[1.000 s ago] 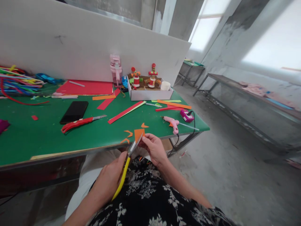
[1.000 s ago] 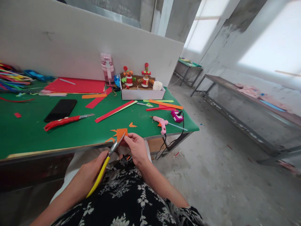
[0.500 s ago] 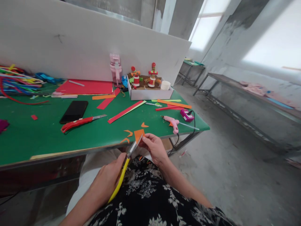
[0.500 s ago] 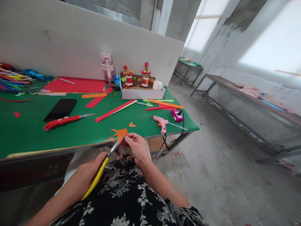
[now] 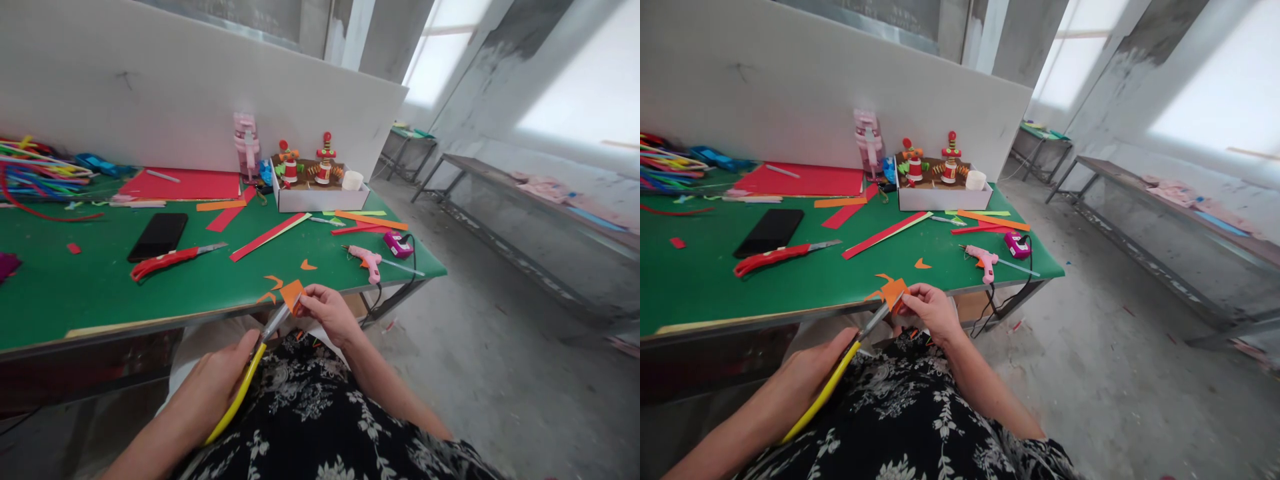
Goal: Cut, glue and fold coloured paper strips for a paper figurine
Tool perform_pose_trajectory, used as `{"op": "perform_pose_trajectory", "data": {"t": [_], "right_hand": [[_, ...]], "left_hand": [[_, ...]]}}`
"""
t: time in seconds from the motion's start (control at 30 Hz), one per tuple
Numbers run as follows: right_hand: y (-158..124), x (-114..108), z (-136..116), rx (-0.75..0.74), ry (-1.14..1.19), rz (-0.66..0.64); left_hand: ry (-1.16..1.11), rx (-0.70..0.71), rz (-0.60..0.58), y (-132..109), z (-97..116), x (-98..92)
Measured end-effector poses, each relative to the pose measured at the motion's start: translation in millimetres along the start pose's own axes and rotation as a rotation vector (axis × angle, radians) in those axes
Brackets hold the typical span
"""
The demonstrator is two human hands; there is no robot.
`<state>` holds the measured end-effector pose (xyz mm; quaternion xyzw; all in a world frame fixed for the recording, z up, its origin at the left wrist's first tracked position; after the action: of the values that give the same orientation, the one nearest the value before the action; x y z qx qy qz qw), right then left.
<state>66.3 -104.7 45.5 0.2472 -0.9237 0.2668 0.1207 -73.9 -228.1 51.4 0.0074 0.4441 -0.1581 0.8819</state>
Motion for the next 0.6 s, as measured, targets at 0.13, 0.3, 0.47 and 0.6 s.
{"op": "perform_pose_trajectory", "data": {"t": [0.13,0.3,0.47,0.6], "right_hand": [[0,6,8,0.018,0.102,0.012],[0,5,6,-0.013,0.092,0.040],[-1,2,-1,0.023,-0.038,-0.019],[-5,4,-8,0.028,-0.145,-0.107]], "left_hand": [[-0.061,0.031,0.059,4,2,4.9],[-0.066,0.028,0.066,5,-2,8.8],[-0.112,0.017,0.026,0,4,0.2],[-0.153,0.009,0.007,-7,11,-4.8]]}}
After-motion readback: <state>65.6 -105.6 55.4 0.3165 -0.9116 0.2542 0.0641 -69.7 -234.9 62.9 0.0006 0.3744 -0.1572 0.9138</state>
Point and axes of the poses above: each hand's wrist, its own y-axis towards the middle knuckle, its own x-axis out of the palm, z = x × y, the point moved 7 cm from there along y, towards the middle knuckle, and after that the axes turned 13 degrees about x, right-handed, at the moved point
